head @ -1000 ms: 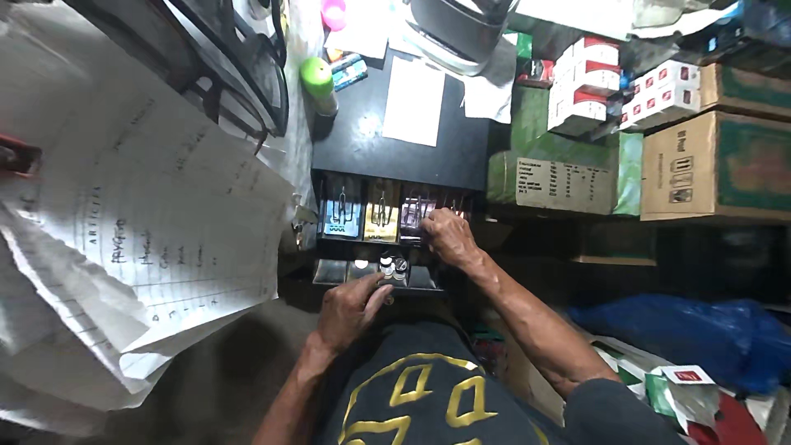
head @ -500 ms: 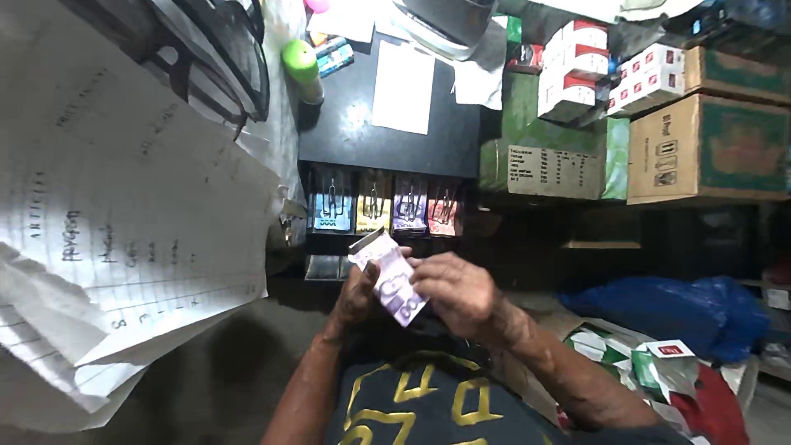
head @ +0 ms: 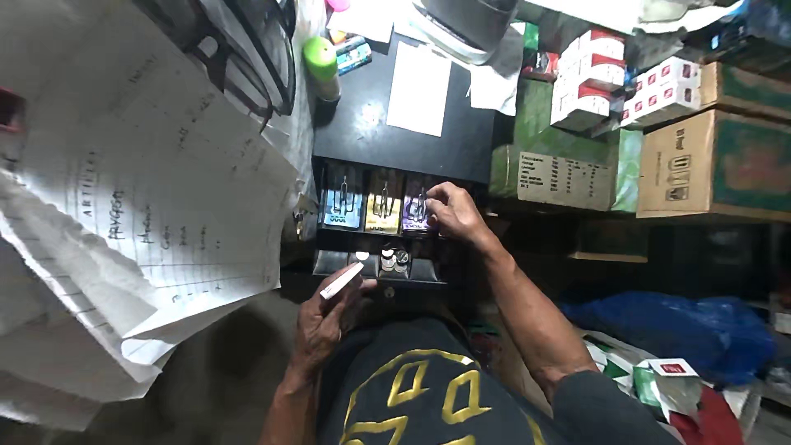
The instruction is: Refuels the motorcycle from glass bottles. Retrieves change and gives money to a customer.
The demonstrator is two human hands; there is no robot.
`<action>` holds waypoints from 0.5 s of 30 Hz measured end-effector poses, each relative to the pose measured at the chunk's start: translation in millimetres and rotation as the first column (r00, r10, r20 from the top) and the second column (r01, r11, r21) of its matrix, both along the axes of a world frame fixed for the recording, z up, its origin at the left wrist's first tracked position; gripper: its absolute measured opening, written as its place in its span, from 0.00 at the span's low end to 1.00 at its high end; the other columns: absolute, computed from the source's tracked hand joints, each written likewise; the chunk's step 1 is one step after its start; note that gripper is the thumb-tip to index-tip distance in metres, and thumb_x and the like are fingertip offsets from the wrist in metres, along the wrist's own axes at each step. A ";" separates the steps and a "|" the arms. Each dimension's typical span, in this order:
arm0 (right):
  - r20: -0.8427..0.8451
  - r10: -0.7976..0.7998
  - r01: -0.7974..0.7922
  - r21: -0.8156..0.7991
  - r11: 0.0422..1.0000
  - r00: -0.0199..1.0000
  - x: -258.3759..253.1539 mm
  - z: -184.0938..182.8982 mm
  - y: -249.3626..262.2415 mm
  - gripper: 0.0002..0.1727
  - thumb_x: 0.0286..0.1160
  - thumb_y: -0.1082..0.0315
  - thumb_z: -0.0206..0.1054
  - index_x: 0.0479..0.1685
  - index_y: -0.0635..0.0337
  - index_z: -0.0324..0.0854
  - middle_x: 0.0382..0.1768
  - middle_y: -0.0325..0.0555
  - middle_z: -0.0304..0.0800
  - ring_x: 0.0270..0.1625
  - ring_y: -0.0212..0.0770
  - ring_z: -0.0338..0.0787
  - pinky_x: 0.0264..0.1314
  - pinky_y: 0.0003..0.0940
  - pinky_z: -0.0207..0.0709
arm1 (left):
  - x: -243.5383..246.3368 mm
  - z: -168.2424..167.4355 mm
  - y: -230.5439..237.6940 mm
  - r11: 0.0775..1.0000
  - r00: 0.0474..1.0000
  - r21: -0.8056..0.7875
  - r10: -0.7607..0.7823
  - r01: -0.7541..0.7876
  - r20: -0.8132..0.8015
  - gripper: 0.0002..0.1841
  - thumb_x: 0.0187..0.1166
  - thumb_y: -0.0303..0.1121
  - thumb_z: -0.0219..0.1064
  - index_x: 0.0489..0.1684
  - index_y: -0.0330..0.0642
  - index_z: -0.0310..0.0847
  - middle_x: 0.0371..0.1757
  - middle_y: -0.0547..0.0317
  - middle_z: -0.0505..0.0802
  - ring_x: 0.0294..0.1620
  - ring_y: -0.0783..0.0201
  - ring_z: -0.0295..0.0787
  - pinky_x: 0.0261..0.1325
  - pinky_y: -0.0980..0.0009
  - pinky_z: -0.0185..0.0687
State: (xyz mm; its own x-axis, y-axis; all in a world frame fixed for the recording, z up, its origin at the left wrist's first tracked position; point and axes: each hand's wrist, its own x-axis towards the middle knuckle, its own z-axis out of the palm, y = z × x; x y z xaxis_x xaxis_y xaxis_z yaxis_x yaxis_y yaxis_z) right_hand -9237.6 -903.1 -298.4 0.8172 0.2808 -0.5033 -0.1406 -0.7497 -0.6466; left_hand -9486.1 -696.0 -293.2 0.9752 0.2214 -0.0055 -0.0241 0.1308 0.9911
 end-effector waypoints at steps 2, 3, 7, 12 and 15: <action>-0.027 -0.074 0.076 0.074 0.994 0.997 0.7 -2.7 1.3 0.13 0.82 0.68 0.63 0.61 0.61 0.82 0.46 0.53 0.92 0.34 0.45 0.94 0.40 0.46 0.91 | -4.7 -2.2 2.6 0.999 0.999 -0.041 -0.014 0.016 0.050 0.21 0.89 0.26 0.54 0.79 0.30 0.72 0.61 0.47 0.94 0.60 0.50 0.94 0.67 0.54 0.90; -0.037 -0.127 0.131 0.139 0.982 0.991 -0.6 0.0 -0.3 0.12 0.81 0.72 0.63 0.58 0.63 0.82 0.45 0.52 0.92 0.32 0.42 0.92 0.37 0.41 0.90 | -6.1 -3.3 3.2 0.999 0.998 -0.048 -0.011 0.013 0.055 0.21 0.89 0.26 0.54 0.78 0.29 0.72 0.61 0.47 0.94 0.60 0.49 0.94 0.67 0.54 0.90; -0.018 -0.296 0.256 0.555 0.792 0.955 -16.5 21.0 -15.7 0.12 0.77 0.79 0.56 0.53 0.65 0.81 0.41 0.48 0.95 0.27 0.34 0.88 0.25 0.28 0.82 | -11.6 -11.5 6.8 1.000 0.998 -0.020 -0.004 0.005 0.065 0.17 0.89 0.28 0.56 0.70 0.33 0.80 0.57 0.50 0.96 0.57 0.53 0.95 0.66 0.57 0.90; 0.538 0.493 -0.484 -0.170 0.858 0.684 -37.1 -8.0 -24.8 0.13 0.78 0.70 0.68 0.57 0.62 0.89 0.57 0.56 0.93 0.63 0.57 0.91 0.69 0.54 0.82 | -10.7 -10.6 -2.4 0.997 0.997 -0.069 0.028 -0.033 -0.072 0.16 0.92 0.30 0.50 0.61 0.31 0.84 0.50 0.52 0.98 0.50 0.57 0.97 0.59 0.60 0.94; 0.414 0.723 -0.581 -0.431 0.691 0.553 -28.0 -20.3 -15.0 0.15 0.78 0.69 0.65 0.59 0.59 0.90 0.61 0.60 0.90 0.64 0.68 0.86 0.62 0.64 0.77 | -4.5 -10.7 -9.6 0.992 0.991 -0.126 0.013 -0.029 -0.131 0.18 0.93 0.30 0.46 0.63 0.26 0.79 0.51 0.49 0.98 0.50 0.54 0.98 0.58 0.57 0.94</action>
